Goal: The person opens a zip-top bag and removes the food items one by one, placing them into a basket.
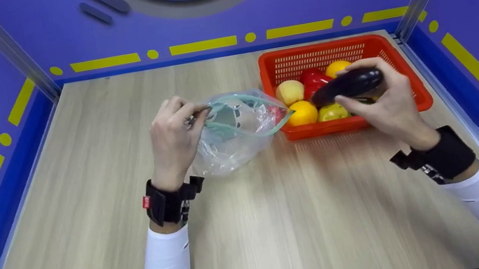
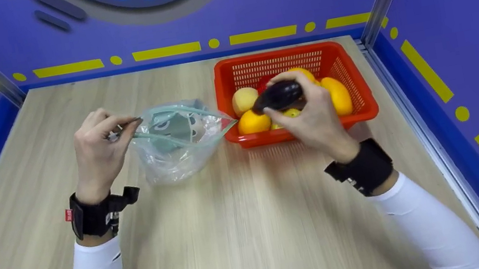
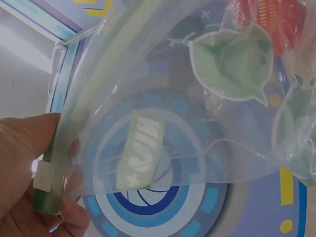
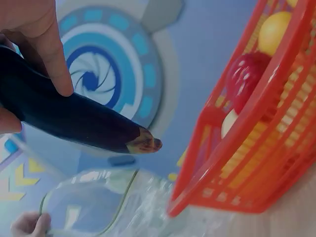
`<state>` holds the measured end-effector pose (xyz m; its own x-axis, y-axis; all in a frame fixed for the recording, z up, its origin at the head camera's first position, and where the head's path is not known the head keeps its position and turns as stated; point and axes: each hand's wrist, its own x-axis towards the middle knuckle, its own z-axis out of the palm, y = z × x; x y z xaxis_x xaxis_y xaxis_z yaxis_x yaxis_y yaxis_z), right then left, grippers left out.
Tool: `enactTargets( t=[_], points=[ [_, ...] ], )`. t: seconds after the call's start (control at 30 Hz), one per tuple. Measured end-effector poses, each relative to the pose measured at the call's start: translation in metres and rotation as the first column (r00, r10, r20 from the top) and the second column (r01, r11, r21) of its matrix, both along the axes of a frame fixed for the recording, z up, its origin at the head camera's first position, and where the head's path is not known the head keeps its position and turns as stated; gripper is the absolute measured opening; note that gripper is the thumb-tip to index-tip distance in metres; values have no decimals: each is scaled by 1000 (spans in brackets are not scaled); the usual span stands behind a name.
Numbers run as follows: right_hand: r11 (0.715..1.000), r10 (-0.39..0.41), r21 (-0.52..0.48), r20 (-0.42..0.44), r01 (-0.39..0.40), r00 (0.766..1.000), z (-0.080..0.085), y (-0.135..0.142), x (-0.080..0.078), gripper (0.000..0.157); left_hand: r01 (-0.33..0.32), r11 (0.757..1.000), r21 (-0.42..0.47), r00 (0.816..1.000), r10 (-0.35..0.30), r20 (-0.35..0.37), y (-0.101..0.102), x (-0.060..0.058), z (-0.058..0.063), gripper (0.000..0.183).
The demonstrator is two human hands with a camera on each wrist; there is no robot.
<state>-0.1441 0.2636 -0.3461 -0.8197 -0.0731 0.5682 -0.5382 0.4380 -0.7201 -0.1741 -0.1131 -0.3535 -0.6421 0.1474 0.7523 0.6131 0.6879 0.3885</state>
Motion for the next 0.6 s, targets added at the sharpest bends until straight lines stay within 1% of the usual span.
enactTargets(
  t=[0.1,0.17,0.27,0.33,0.43,0.53,0.6],
  points=[
    [993,-92,70,4,92,996,-9,17,-13,51,-13,1000,21,999,14,-41,-6,-11,-1,6],
    [978,-156,138,0,155,988,-17,29,-20,50,-16,999,42,997,19,-73,-8,-18,-1,7],
    [950,-221,223,-5,216,975,-29,44,-29,49,-14,997,76,993,23,-117,-8,-28,2,7],
    [932,-242,279,0,232,970,-35,52,-34,50,-13,995,94,989,27,-143,-8,-34,3,7],
    [911,-244,347,14,224,970,-44,60,-39,50,-23,994,109,982,43,-183,-6,-43,3,8],
    [896,-239,393,36,206,970,-50,64,-42,49,-36,992,119,972,63,-227,-4,-53,1,9],
    [892,-229,411,55,187,972,-55,64,-44,48,-36,992,118,966,65,-250,-2,-57,-4,9]
  ],
)
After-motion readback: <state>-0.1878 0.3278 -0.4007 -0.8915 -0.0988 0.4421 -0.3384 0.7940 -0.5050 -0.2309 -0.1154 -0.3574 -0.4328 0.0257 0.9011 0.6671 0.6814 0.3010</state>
